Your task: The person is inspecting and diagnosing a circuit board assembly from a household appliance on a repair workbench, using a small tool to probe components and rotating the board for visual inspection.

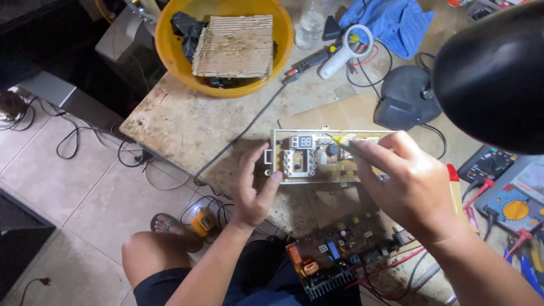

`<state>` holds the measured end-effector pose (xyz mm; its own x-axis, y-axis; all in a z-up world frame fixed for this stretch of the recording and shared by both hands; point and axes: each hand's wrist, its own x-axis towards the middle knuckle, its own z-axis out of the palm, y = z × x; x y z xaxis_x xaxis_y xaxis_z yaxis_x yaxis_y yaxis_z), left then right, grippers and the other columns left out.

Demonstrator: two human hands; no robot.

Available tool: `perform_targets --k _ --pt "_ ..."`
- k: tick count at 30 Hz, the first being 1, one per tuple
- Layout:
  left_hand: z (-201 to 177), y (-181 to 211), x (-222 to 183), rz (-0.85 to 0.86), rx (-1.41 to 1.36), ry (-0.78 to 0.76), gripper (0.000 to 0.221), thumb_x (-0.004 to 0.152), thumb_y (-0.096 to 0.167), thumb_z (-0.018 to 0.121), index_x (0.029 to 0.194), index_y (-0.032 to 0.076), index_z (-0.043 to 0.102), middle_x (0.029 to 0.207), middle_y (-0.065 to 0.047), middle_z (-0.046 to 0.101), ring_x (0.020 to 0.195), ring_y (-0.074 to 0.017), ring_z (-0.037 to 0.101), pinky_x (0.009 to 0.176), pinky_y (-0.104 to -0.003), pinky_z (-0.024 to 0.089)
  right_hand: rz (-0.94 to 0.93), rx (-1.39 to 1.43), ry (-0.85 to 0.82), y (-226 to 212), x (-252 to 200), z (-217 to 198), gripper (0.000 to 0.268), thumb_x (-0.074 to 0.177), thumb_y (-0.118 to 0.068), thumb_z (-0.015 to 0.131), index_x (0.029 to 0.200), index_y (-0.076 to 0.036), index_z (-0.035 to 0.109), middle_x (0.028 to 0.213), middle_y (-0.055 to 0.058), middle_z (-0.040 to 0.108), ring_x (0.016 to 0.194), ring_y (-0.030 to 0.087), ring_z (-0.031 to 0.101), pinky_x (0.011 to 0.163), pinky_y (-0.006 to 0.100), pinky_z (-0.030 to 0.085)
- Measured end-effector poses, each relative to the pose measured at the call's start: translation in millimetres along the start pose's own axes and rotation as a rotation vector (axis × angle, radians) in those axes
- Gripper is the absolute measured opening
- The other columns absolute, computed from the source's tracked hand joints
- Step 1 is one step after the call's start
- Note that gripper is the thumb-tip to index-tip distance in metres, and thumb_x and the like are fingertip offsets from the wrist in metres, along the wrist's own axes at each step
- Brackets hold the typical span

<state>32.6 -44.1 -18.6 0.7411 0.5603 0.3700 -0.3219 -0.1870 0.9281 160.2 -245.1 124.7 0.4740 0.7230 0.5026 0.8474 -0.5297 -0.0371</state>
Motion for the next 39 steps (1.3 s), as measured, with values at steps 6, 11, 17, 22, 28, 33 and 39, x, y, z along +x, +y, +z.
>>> perform_targets --k 6,11,17,22,28,33,39 --pt "-4.7 3.9 1.4 -0.021 0.165 0.003 0.05 0.094 0.032 0.063 0.137 0.009 0.053 0.133 -0.018 0.062 0.116 -0.0296 0.065 0.093 -0.042 0.061 -0.225 -0.123 -0.108 -33.6 39.9 19.9 0.017 0.098 -0.024 0.071 0.113 -0.031 0.076 0.086 -0.002 0.053 0.069 0.019 0.062 0.044 0.034 0.047" --pt "-7.2 5.3 1.2 -0.053 -0.022 -0.044 0.051 0.093 0.01 0.066 0.141 0.006 0.051 0.138 -0.019 0.06 0.105 -0.0253 0.07 0.087 -0.034 0.067 -0.28 -0.249 -0.322 -41.1 60.7 19.1 0.017 0.093 -0.017 0.066 0.08 -0.024 0.057 0.075 -0.002 0.046 0.058 0.02 0.057 0.034 0.04 0.039" --pt "-10.4 2.6 1.0 -0.081 -0.127 -0.08 0.056 0.089 -0.01 0.068 0.14 0.008 0.053 0.134 -0.015 0.063 0.099 -0.0188 0.063 0.077 -0.024 0.058 -0.381 -0.346 -0.471 -47.3 76.3 23.0 0.018 0.094 -0.024 0.066 0.076 -0.023 0.06 0.077 -0.003 0.052 0.058 0.018 0.061 0.037 0.036 0.042" --pt "-6.9 -9.4 -0.4 0.113 -0.122 -0.017 0.061 0.089 -0.007 0.074 0.143 0.009 0.051 0.143 -0.016 0.061 0.115 -0.026 0.071 0.094 -0.031 0.066 -0.404 -0.575 -0.725 -71.9 81.2 21.4 0.015 0.091 -0.022 0.07 0.078 -0.023 0.063 0.085 -0.004 0.055 0.06 0.013 0.061 0.037 0.03 0.05" --pt "-6.0 -8.9 -2.1 -0.07 -0.184 -0.009 0.054 0.09 -0.007 0.07 0.14 0.005 0.052 0.118 -0.014 0.07 0.08 -0.0137 0.066 0.06 -0.021 0.058 -0.487 -0.668 -0.578 -80.7 81.1 35.5 0.014 0.083 -0.01 0.067 0.077 -0.021 0.062 0.082 -0.005 0.056 0.057 0.014 0.061 0.035 0.029 0.044" --pt "-9.4 1.9 1.6 -0.082 -0.044 -0.045 0.052 0.091 0.006 0.07 0.139 0.009 0.052 0.135 -0.014 0.064 0.108 -0.0228 0.071 0.093 -0.035 0.063 -0.115 -0.279 -0.711 -74.5 87.2 -2.2 0.027 0.095 -0.03 0.059 0.122 -0.03 0.063 0.088 0.001 0.059 0.058 0.026 0.063 0.037 0.045 0.048" --pt "-14.5 3.3 3.3 -0.098 -0.06 -0.142 0.093 0.082 0.082 0.055 0.136 0.006 0.048 0.137 -0.014 0.05 0.128 -0.0273 0.051 0.115 -0.05 0.043 0.139 0.03 -0.276 1.5 3.2 -21.9 0.049 0.086 -0.029 0.081 0.134 -0.023 0.074 0.096 0.006 0.059 0.082 0.023 0.063 0.075 0.039 0.051"
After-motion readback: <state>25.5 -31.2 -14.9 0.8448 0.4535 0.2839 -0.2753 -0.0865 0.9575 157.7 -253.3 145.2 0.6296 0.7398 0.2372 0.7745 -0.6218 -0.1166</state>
